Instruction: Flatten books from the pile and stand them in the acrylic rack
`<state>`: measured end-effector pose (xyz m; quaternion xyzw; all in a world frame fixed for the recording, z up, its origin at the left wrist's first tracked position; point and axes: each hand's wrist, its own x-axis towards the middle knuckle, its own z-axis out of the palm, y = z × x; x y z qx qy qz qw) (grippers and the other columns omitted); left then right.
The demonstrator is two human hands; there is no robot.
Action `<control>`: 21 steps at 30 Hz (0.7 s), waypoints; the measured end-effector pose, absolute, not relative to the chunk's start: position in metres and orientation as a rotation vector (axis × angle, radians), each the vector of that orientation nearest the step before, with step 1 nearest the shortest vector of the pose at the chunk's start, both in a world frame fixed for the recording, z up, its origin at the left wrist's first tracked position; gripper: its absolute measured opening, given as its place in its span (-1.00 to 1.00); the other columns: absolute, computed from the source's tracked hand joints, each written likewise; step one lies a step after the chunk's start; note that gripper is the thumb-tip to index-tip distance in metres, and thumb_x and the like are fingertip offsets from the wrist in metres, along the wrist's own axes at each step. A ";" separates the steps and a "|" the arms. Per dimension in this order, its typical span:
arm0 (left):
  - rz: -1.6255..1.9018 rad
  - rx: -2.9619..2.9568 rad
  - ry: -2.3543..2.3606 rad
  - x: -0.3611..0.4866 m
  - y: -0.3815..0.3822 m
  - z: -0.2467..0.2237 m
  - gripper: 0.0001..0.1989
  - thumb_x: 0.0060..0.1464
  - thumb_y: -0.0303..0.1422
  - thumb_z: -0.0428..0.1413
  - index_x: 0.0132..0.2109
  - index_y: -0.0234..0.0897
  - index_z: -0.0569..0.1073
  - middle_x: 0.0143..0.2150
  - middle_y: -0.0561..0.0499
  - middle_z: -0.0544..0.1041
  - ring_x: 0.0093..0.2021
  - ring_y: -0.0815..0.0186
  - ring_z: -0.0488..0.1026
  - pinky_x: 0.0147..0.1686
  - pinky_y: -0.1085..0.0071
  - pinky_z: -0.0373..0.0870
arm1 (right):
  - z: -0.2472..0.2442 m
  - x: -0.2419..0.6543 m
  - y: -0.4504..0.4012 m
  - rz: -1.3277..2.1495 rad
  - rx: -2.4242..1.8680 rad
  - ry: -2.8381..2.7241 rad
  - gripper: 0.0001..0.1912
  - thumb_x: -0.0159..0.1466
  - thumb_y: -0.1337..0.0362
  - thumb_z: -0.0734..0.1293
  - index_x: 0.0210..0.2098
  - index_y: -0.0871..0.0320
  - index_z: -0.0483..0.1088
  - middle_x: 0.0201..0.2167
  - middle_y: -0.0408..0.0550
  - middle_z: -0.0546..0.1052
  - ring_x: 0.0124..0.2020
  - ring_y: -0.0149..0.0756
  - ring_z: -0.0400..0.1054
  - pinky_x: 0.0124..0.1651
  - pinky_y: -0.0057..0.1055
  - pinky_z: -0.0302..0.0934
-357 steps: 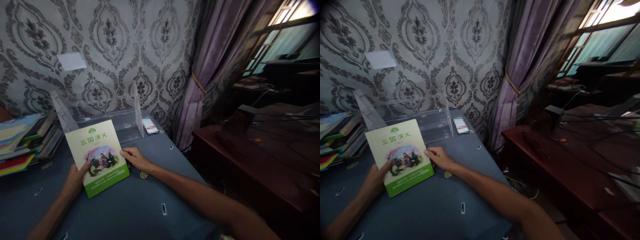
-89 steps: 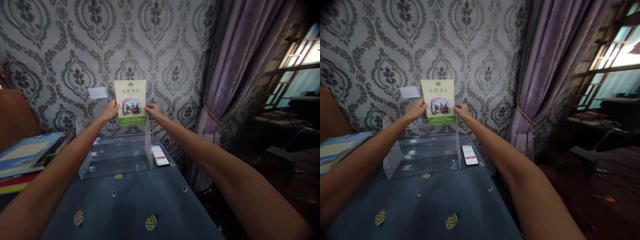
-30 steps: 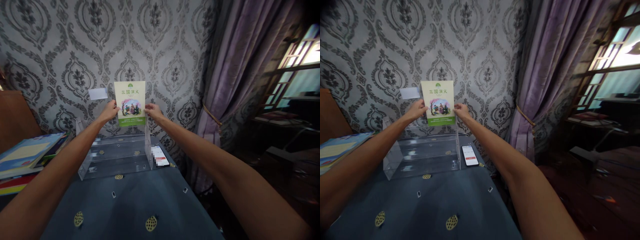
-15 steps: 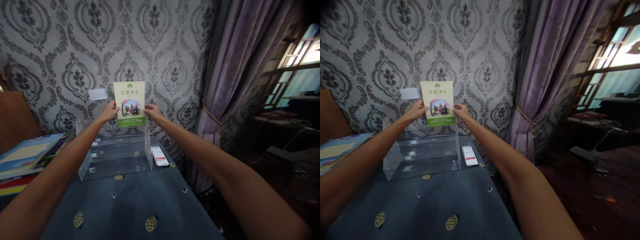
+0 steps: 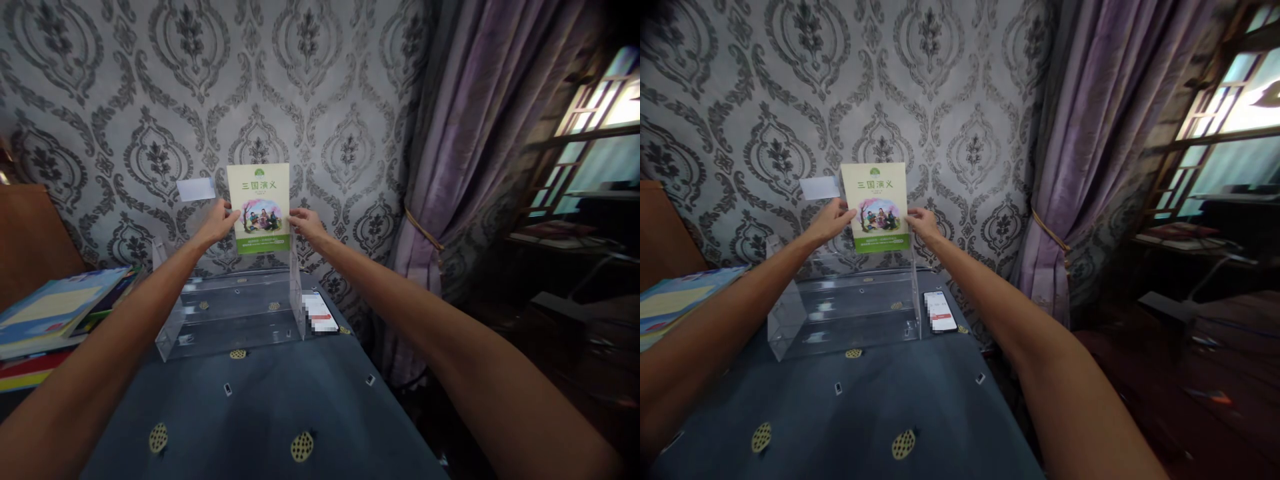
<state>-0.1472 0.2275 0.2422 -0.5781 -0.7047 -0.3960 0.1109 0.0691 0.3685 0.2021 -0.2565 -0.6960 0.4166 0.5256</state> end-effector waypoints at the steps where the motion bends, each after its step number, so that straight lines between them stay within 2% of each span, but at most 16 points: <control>1: -1.163 -1.682 -2.061 -0.147 0.226 0.243 -0.66 0.16 -0.11 0.03 -0.04 -0.23 0.34 -0.27 -0.04 0.56 -0.22 0.15 0.51 -0.20 0.31 0.37 | 0.202 0.069 0.368 0.996 -0.613 -1.661 -0.75 0.08 0.27 0.40 -0.23 0.17 0.48 -0.46 -0.17 0.52 -0.38 -0.37 0.38 -0.37 -0.51 0.27; 5: -1.178 -1.607 -2.025 -0.145 0.218 0.244 -0.64 0.14 -0.13 0.06 0.00 -0.22 0.33 -0.24 -0.05 0.56 -0.14 0.11 0.50 -0.12 0.27 0.37 | 0.202 0.071 0.366 0.976 -0.618 -1.634 -0.72 0.08 0.23 0.39 -0.22 0.19 0.48 -0.44 -0.14 0.52 -0.36 -0.33 0.40 -0.32 -0.44 0.31; 9: -1.247 -1.535 -1.944 -0.137 0.198 0.242 -0.64 0.16 -0.21 0.04 0.05 -0.28 0.31 -0.14 -0.10 0.56 -0.15 0.14 0.49 -0.05 0.25 0.36 | 0.200 0.072 0.362 0.888 -0.633 -1.549 -0.67 0.08 0.18 0.36 -0.18 0.19 0.46 -0.33 -0.07 0.54 -0.26 -0.27 0.43 -0.15 -0.32 0.35; 12: -1.381 -1.533 -1.805 -0.123 0.176 0.236 -0.75 0.18 -0.27 0.01 -0.03 -0.26 0.35 -0.10 -0.10 0.55 -0.10 0.18 0.48 -0.06 0.29 0.37 | 0.198 0.074 0.351 0.790 -0.649 -1.461 -0.69 0.09 0.20 0.33 -0.18 0.18 0.44 -0.24 -0.02 0.54 -0.15 -0.21 0.43 0.02 -0.25 0.31; 14: -1.488 -1.618 -1.707 -0.104 0.156 0.233 -0.83 0.20 -0.28 -0.01 -0.14 -0.24 0.39 -0.14 -0.06 0.56 -0.10 0.19 0.48 -0.14 0.34 0.40 | 0.195 0.077 0.335 0.692 -0.626 -1.410 -0.72 0.11 0.22 0.30 -0.20 0.19 0.43 -0.20 0.03 0.54 -0.10 -0.18 0.42 0.08 -0.25 0.27; 16: -1.567 -1.835 -1.615 -0.078 0.127 0.228 -0.81 0.24 -0.26 -0.02 -0.19 -0.23 0.43 -0.24 -0.02 0.56 -0.22 0.23 0.49 -0.27 0.36 0.41 | 0.190 0.080 0.309 0.575 -0.546 -1.398 -0.75 0.16 0.23 0.25 -0.21 0.19 0.44 -0.21 0.06 0.55 -0.13 -0.17 0.42 0.05 -0.25 0.28; 18: -1.587 -2.100 -1.448 -0.048 0.092 0.221 -0.80 0.27 -0.26 -0.01 -0.20 -0.22 0.47 -0.23 -0.02 0.58 -0.25 0.26 0.50 -0.31 0.37 0.43 | 0.177 0.080 0.275 0.529 -0.437 -1.447 -0.76 0.23 0.20 0.22 -0.22 0.16 0.44 -0.23 0.03 0.55 -0.17 -0.18 0.43 -0.02 -0.27 0.31; 21: -1.358 -2.524 -1.093 -0.009 0.039 0.205 -0.83 0.29 -0.35 0.00 -0.13 -0.12 0.50 -0.14 -0.01 0.60 -0.11 0.26 0.54 -0.12 0.31 0.49 | 0.142 0.072 0.218 0.588 -0.362 -1.604 -0.77 0.29 0.17 0.21 -0.22 0.10 0.46 -0.23 -0.01 0.56 -0.19 -0.17 0.44 -0.08 -0.27 0.33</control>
